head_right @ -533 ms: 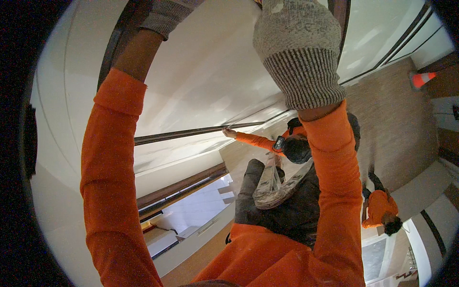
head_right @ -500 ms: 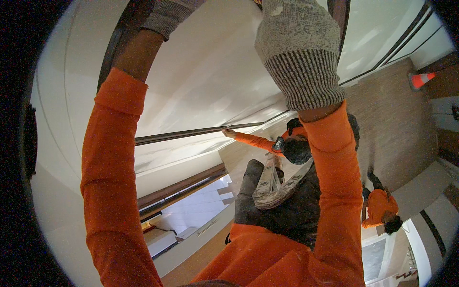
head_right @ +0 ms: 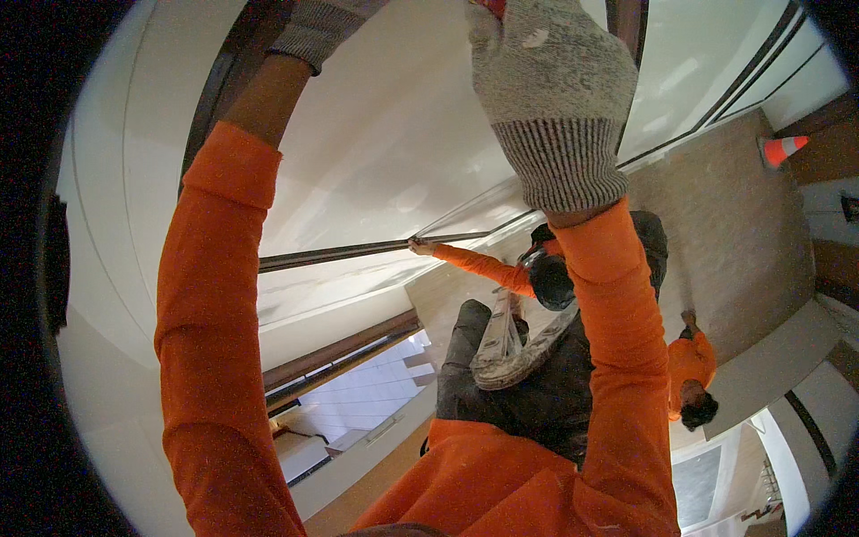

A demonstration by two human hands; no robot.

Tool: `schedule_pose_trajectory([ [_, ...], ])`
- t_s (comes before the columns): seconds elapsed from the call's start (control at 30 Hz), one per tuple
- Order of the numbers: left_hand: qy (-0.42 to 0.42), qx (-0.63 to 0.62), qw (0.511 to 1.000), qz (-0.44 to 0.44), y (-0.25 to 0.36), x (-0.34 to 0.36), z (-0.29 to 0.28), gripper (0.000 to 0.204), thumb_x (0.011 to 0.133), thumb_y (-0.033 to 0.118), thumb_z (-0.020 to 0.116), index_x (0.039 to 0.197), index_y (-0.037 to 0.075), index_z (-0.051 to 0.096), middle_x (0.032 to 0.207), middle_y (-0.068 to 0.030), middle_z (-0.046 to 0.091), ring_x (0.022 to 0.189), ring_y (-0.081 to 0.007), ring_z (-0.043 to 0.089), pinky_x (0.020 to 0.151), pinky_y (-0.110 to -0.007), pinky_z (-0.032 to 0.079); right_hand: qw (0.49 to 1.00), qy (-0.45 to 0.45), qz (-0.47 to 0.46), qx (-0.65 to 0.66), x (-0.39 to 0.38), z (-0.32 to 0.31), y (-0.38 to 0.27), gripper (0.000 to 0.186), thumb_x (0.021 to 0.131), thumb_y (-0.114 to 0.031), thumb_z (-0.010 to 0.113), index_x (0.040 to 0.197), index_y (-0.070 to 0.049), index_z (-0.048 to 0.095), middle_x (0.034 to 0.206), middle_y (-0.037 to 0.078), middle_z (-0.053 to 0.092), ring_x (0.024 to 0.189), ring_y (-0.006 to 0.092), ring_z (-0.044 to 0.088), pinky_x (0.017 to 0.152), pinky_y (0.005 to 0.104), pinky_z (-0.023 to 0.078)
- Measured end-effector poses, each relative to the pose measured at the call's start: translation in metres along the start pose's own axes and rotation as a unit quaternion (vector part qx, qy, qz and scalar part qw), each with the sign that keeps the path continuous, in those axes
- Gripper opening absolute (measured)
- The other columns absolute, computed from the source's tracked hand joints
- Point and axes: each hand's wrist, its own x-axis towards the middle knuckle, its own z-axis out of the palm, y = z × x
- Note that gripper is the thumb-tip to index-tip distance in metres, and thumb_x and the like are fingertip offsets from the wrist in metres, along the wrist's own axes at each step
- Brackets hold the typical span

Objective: The person stands on a ladder and uses a screwdriver to secure a dark brown trim piece to a white ceiling panel. They repeatedly position the trim and drive screws into the ceiling while another worker assists nearby.

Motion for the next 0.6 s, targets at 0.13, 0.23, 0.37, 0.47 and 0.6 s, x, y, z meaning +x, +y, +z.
schedule_pose_trajectory([
  [0.13, -0.043, 0.016, 0.999, -0.006, 0.001, -0.005, -0.004, 0.025, 0.088, 0.023, 0.061, 0.111, 0.014, 0.06, 0.112, -0.0089, 0.053, 0.107, -0.0268, 0.053, 0.089, -0.043, 0.044, 0.999, -0.019, 0.045, -0.007, 0.008, -0.009, -0.018, 0.028, 0.087, -0.006, 0.069, 0.114, -0.005, 0.06, 0.101, 0.014, 0.064, 0.085, 0.0353, 0.069, 0.072, 0.0446, 0.056],
  [0.23, -0.061, 0.019, 0.998, -0.002, 0.008, 0.002, -0.002, 0.027, 0.087, 0.025, 0.063, 0.112, 0.014, 0.06, 0.113, -0.0089, 0.053, 0.107, -0.0267, 0.052, 0.09, -0.043, 0.044, 0.996, -0.076, 0.043, -0.009, 0.012, -0.018, 0.001, 0.026, 0.089, -0.008, 0.068, 0.114, -0.007, 0.061, 0.101, 0.014, 0.064, 0.084, 0.0351, 0.069, 0.07, 0.044, 0.055],
  [0.37, -0.018, 0.03, 0.999, 0.016, 0.003, 0.0, 0.002, 0.028, 0.088, 0.026, 0.063, 0.113, 0.015, 0.059, 0.111, -0.0086, 0.053, 0.106, -0.0262, 0.052, 0.09, -0.042, 0.044, 0.998, -0.037, -0.031, -0.044, 0.006, -0.014, 0.007, 0.018, 0.09, -0.011, 0.067, 0.108, -0.008, 0.065, 0.096, 0.012, 0.065, 0.08, 0.0328, 0.069, 0.069, 0.0417, 0.055],
  [0.47, -0.022, 0.038, 0.999, 0.019, 0.008, 0.003, 0.006, 0.026, 0.088, 0.025, 0.061, 0.112, 0.015, 0.059, 0.11, -0.0078, 0.052, 0.105, -0.0254, 0.052, 0.089, -0.041, 0.043, 0.999, -0.016, -0.035, -0.03, 0.003, -0.021, 0.005, 0.017, 0.091, -0.012, 0.067, 0.107, -0.007, 0.068, 0.094, 0.012, 0.068, 0.078, 0.0311, 0.07, 0.069, 0.0397, 0.055],
  [0.6, -0.098, 0.065, 0.993, 0.02, 0.001, -0.002, -0.013, 0.019, 0.089, 0.024, 0.059, 0.107, 0.016, 0.059, 0.105, -0.0061, 0.051, 0.102, -0.0237, 0.052, 0.086, -0.041, 0.043, 0.998, 0.021, -0.044, 0.025, -0.002, -0.014, 0.001, 0.02, 0.091, -0.014, 0.068, 0.11, -0.007, 0.069, 0.093, 0.012, 0.07, 0.08, 0.0303, 0.071, 0.069, 0.0394, 0.055],
])
